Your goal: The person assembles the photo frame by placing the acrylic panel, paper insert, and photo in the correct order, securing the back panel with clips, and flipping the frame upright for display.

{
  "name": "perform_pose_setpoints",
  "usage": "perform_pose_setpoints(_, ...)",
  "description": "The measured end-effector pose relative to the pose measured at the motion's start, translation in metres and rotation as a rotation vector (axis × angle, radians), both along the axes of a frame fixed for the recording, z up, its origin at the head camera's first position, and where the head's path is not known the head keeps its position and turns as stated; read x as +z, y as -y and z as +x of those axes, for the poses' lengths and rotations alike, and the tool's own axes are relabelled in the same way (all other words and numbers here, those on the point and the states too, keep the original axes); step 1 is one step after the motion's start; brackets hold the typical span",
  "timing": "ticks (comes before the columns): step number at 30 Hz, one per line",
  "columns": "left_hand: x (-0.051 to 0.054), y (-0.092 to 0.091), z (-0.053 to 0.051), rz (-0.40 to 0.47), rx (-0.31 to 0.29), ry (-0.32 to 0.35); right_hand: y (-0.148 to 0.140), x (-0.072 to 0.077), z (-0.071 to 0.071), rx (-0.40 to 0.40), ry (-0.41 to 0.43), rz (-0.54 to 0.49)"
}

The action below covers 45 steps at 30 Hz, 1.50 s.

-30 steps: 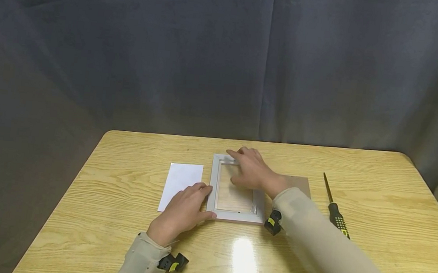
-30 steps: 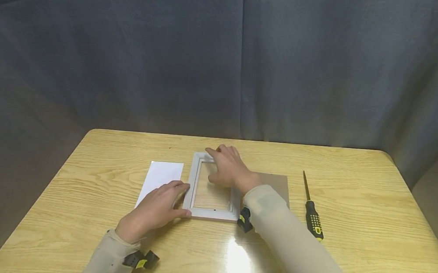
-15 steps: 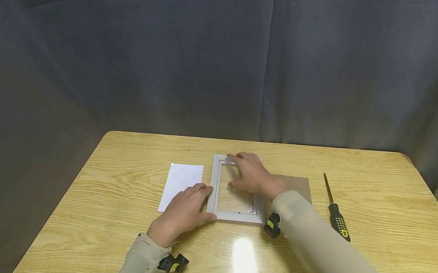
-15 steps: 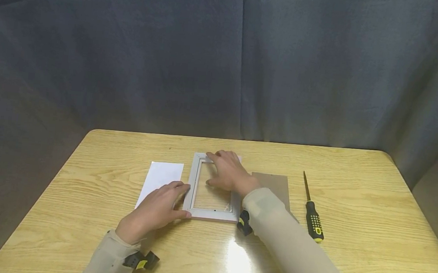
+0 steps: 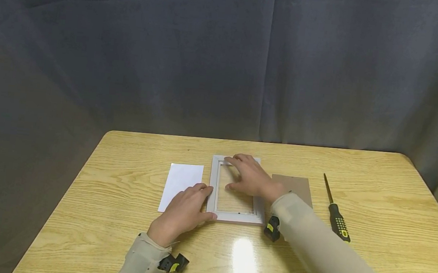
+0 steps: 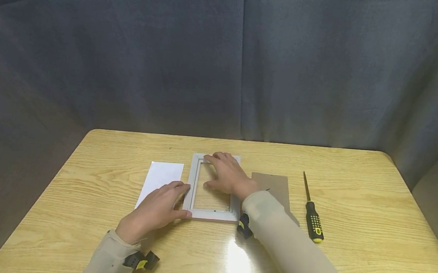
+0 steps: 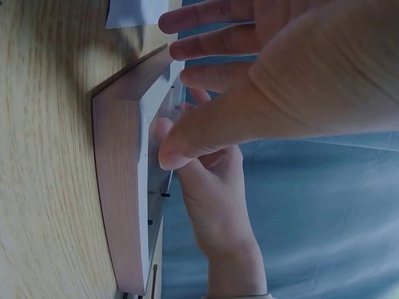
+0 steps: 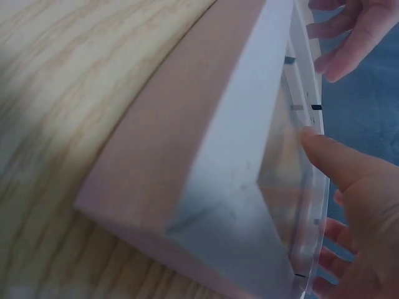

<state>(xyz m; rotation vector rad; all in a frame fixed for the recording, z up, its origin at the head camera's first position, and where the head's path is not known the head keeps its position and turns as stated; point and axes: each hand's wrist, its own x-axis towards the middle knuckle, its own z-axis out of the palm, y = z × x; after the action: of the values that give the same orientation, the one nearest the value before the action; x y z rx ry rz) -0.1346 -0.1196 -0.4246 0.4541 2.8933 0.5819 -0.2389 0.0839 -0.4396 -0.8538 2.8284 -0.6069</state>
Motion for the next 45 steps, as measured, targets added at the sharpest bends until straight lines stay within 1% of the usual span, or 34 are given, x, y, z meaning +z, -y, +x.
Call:
perform_pose_setpoints(9, 0.0009, -0.0003, 0.0003, 0.002, 0.005, 0.013, -0.0003, -0.0023, 0.0025, 0.012, -0.021, -0.016)
perform_pose_setpoints(13, 0.0006, -0.0006, 0.0002, -0.003, 0.003, 0.018, -0.0016, -0.0044, 0.0023, 0.009, -0.030, -0.003)
perform_pose_setpoints(19, -0.0001, -0.0006, -0.0006, -0.007, 0.003, 0.033, -0.0030, -0.0076, 0.0022, 0.042, -0.062, 0.009)
perform_pose_setpoints(22, -0.0006, -0.0002, -0.0008, -0.003, 0.002, 0.038, -0.0024, -0.0080, 0.0023, 0.048, -0.066, 0.009)
perform_pose_setpoints(28, -0.0005, 0.0014, 0.0001, 0.005, 0.000, 0.041, 0.0007, -0.0073, 0.0036, 0.036, -0.043, 0.019)
perform_pose_setpoints(37, -0.0003, 0.0025, 0.0005, 0.011, 0.003, 0.029, 0.0009, -0.0079, 0.0040, 0.030, -0.039, 0.006)
perform_pose_setpoints(45, 0.0005, 0.0017, 0.0002, 0.007, -0.003, -0.007, -0.0013, -0.0079, 0.0024, -0.017, -0.051, 0.023)
